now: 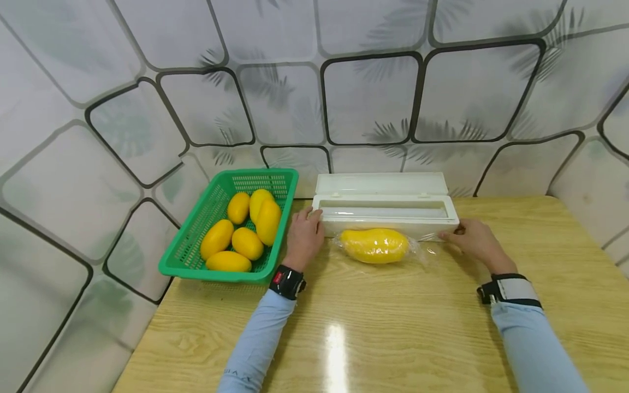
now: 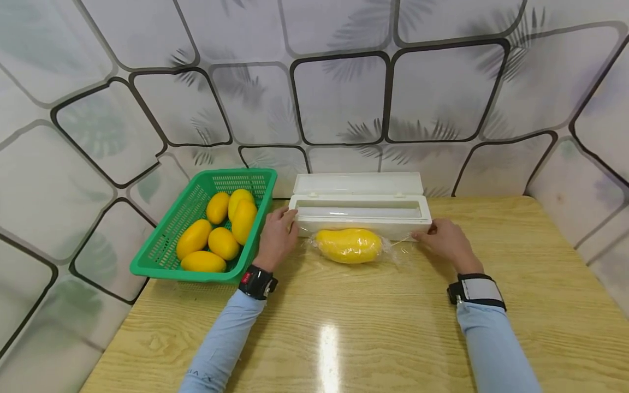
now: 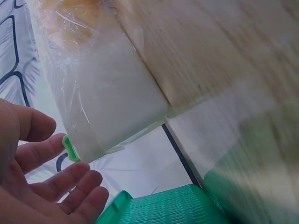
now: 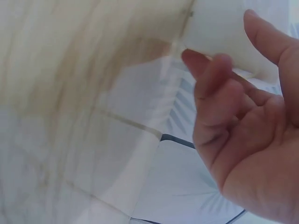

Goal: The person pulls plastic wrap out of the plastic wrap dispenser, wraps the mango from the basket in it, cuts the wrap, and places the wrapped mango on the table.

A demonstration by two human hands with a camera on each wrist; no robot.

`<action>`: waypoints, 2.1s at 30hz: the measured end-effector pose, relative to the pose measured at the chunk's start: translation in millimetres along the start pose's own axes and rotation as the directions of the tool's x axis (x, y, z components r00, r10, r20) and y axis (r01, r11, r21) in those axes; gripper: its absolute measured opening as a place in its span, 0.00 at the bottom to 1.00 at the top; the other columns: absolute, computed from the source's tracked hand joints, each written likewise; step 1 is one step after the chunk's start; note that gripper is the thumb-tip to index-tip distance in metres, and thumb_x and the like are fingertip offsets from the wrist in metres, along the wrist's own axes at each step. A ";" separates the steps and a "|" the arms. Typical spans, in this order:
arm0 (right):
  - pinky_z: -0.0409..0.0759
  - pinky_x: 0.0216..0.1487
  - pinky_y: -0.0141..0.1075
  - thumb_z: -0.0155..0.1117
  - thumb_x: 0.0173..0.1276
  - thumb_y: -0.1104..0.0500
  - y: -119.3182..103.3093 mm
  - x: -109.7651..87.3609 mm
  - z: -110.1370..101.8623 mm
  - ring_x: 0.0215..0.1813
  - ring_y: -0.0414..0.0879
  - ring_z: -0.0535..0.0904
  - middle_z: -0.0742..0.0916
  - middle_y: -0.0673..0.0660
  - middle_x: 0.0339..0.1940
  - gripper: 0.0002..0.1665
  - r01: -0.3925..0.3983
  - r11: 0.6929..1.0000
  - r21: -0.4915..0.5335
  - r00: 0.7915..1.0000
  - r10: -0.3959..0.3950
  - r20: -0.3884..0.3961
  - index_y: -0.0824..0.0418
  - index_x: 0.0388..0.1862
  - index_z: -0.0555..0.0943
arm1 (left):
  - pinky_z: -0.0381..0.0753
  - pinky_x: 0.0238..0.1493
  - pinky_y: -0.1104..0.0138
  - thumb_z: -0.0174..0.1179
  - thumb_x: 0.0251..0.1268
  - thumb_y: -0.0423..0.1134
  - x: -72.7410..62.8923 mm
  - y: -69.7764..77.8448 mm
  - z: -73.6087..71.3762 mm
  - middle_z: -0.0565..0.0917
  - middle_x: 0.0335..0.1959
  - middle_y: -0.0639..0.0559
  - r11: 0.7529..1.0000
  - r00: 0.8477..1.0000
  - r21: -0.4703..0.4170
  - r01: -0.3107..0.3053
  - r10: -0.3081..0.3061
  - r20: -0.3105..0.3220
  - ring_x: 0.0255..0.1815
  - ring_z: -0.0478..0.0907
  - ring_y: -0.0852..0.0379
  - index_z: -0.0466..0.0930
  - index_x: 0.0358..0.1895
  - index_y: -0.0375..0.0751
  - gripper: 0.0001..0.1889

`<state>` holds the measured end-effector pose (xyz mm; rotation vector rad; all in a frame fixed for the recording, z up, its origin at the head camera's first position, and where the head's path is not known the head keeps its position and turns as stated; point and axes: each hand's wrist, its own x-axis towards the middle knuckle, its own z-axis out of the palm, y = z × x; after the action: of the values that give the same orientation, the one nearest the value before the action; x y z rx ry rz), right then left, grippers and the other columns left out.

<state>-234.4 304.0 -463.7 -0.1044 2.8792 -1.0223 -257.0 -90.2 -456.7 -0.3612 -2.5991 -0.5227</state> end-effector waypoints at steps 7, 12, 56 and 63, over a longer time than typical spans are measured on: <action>0.73 0.57 0.62 0.60 0.72 0.40 -6.5 -2.5 0.8 0.61 0.74 0.69 0.67 0.83 0.64 0.53 -0.033 0.993 0.117 0.999 0.035 -0.013 0.81 0.72 0.52 | 0.71 0.59 0.48 0.60 0.67 0.35 -0.6 4.6 -0.3 0.72 0.62 0.30 0.998 0.999 0.040 -0.041 0.042 -0.015 0.60 0.68 0.35 0.74 0.63 0.36 0.22; 0.61 0.62 0.70 0.63 0.71 0.46 -6.9 -2.2 7.1 0.66 0.77 0.60 0.63 0.84 0.66 0.52 0.018 0.986 0.164 0.995 -0.001 -0.105 0.81 0.73 0.50 | 0.63 0.65 0.46 0.62 0.68 0.46 -1.3 18.9 -1.5 0.67 0.66 0.36 0.984 0.981 0.032 -0.174 0.170 0.096 0.66 0.61 0.37 0.71 0.66 0.43 0.26; 0.64 0.61 0.64 0.63 0.71 0.45 -31.2 -21.4 7.3 0.68 0.74 0.61 0.70 0.77 0.68 0.39 0.077 0.973 0.218 0.954 -0.008 -0.300 0.73 0.67 0.69 | 0.70 0.60 0.55 0.59 0.71 0.54 -11.5 55.4 14.5 0.82 0.52 0.56 0.862 0.856 0.132 -0.490 0.447 0.259 0.59 0.72 0.49 0.80 0.52 0.55 0.13; 0.52 0.65 0.68 0.75 0.59 0.56 -60.2 -24.0 15.1 0.64 0.75 0.63 0.75 0.77 0.58 0.33 0.306 0.952 -0.012 0.860 -0.282 -0.426 0.74 0.57 0.75 | 0.74 0.47 0.62 0.59 0.72 0.46 -5.1 56.4 18.0 0.77 0.44 0.51 0.859 0.858 0.095 -0.503 0.482 0.177 0.47 0.72 0.51 0.79 0.48 0.49 0.08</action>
<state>-206.8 250.2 -436.0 -0.3751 3.2956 -1.3235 -240.6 -33.0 -457.1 -1.0191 -2.5165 -0.1354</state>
